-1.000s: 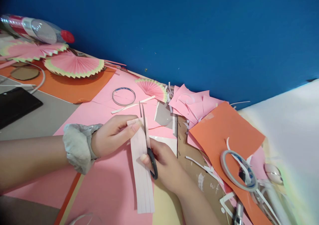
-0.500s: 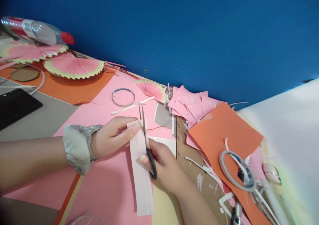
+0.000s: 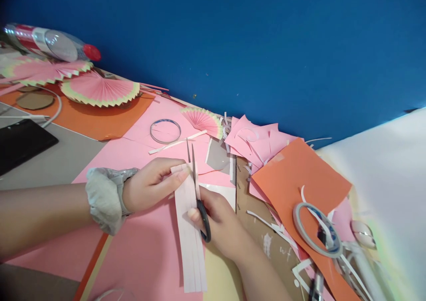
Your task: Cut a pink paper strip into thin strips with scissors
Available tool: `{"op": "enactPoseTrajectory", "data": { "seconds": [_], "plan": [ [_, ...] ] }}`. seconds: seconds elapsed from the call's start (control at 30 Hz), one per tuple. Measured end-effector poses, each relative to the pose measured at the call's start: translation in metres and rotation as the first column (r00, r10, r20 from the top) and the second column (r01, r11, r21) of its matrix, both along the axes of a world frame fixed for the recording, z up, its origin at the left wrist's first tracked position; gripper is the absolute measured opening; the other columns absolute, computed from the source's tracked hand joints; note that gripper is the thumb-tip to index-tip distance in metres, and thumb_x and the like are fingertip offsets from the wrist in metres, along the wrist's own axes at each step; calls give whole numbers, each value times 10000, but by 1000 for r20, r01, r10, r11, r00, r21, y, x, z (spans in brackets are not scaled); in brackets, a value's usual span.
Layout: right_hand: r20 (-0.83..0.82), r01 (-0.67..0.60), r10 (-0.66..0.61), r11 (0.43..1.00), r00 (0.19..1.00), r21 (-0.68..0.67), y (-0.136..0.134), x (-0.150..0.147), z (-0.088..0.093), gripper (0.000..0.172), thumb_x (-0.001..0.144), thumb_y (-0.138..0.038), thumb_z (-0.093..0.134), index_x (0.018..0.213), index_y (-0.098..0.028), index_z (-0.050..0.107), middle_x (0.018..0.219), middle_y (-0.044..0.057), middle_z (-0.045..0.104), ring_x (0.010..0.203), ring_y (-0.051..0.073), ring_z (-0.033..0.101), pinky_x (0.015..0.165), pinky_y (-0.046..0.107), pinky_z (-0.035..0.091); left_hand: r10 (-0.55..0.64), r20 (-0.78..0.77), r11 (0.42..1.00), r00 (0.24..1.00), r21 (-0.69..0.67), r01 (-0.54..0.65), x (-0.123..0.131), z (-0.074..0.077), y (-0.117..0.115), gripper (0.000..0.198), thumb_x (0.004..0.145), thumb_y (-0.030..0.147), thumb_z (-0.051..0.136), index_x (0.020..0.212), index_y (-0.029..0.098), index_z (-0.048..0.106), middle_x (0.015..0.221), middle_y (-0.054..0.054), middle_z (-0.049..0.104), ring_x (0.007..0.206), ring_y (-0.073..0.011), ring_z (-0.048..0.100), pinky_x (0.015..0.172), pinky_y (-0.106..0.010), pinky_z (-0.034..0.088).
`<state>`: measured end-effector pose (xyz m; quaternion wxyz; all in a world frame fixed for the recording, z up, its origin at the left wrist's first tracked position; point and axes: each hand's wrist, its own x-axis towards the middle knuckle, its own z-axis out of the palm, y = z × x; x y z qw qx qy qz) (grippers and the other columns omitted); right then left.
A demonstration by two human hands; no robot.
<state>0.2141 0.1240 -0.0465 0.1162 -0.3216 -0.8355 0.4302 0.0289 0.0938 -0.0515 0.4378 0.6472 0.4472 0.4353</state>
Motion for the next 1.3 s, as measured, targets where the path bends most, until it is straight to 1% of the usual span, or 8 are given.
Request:
{"op": "enactPoseTrajectory", "data": {
  "seconds": [0.2,0.37,0.5,0.7,0.87,1.3],
  "plan": [
    [3,-5,5,1000,1000,-14,0,0,0,565,868,-657,305,810,-180,602,703,51,587,640,199,524,532,265,459,16,-21,1000,1000,9,-16,0,2,0,322,915,289,344,614,178,336,589,44,323,537,-81,305,514,-234,286],
    [8,-4,4,1000,1000,-11,0,0,0,575,852,-679,311,800,-182,596,690,46,581,635,197,522,528,263,458,-6,-14,1000,1000,17,7,0,1,0,325,917,292,341,612,178,337,589,42,339,537,-82,316,518,-235,293],
    [6,4,-4,1000,1000,-5,0,-1,0,587,852,-681,307,795,-179,605,679,45,580,627,194,524,526,265,470,-1,-24,1000,1000,20,2,0,1,0,318,915,274,340,612,182,315,589,44,303,539,-83,289,518,-236,280],
    [-22,-8,7,1000,1000,-20,0,-1,1,558,865,-654,320,853,-184,623,718,54,608,636,203,545,530,271,482,-7,-3,999,1000,32,7,0,1,0,327,910,268,345,599,186,288,568,51,276,522,-81,265,503,-237,264],
    [-4,14,-14,1000,1000,-11,0,0,0,570,856,-667,323,836,-184,625,707,52,604,631,204,545,533,274,490,-13,-6,1000,1000,19,14,0,2,0,321,911,270,340,606,186,289,580,46,281,532,-83,271,511,-236,273],
    [6,13,-13,1000,1000,-5,1,0,0,573,858,-664,320,831,-184,632,698,52,604,623,203,543,524,272,478,-23,4,999,1000,30,23,0,2,0,325,908,257,351,600,188,273,566,51,262,517,-81,258,495,-236,255]
  ]
}}
